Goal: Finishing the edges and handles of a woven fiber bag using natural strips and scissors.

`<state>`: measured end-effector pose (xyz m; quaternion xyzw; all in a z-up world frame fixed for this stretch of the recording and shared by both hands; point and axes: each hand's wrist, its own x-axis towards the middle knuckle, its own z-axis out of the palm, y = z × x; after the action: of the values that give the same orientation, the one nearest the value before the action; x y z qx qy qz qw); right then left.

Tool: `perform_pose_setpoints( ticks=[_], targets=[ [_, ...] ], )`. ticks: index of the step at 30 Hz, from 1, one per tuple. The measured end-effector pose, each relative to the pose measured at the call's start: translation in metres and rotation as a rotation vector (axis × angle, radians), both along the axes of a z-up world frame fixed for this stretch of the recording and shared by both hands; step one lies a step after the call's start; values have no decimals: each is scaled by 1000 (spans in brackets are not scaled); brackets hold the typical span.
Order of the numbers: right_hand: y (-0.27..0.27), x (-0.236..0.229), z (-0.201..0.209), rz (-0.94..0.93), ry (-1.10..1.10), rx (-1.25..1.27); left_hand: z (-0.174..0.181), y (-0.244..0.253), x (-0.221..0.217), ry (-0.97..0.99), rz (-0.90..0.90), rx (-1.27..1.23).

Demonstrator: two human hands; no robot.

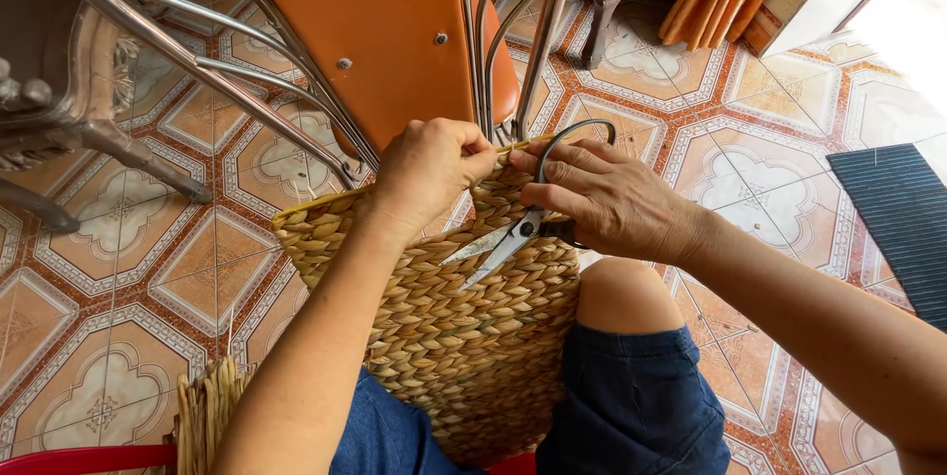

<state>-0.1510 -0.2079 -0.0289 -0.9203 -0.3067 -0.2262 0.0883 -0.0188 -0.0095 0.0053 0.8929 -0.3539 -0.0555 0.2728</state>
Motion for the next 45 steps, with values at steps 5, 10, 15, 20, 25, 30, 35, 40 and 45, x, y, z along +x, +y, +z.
perform_pose_setpoints(
  ticks=[5, 10, 15, 20, 25, 30, 35, 40, 45],
  targets=[
    [3, -2, 1, -46, 18, -90, -23, -9, 3, -146, -36, 19],
    [11, 5, 1, -56, 7, -99, -35, -16, 3, -331, -17, 99],
    [15, 14, 0, -137, 59, -107, -39, -18, 1, -355, 23, 83],
    [15, 13, -3, -145, 75, -45, -46, -15, 3, -342, 4, 60],
    [13, 12, -7, -123, 12, -53, -34, -2, -1, -223, -104, -66],
    [23, 13, -4, -178, 18, -44, -13, 5, -9, -137, -47, -46],
    [5, -10, 7, -103, 83, 35, 8, 11, -6, 99, -91, -38],
    [-40, -44, -37, -191, 108, 738, 5, 29, 12, 304, -72, 40],
    [-89, -19, -82, -861, 447, 964, 3, 28, -3, 195, -46, -20]
  ],
)
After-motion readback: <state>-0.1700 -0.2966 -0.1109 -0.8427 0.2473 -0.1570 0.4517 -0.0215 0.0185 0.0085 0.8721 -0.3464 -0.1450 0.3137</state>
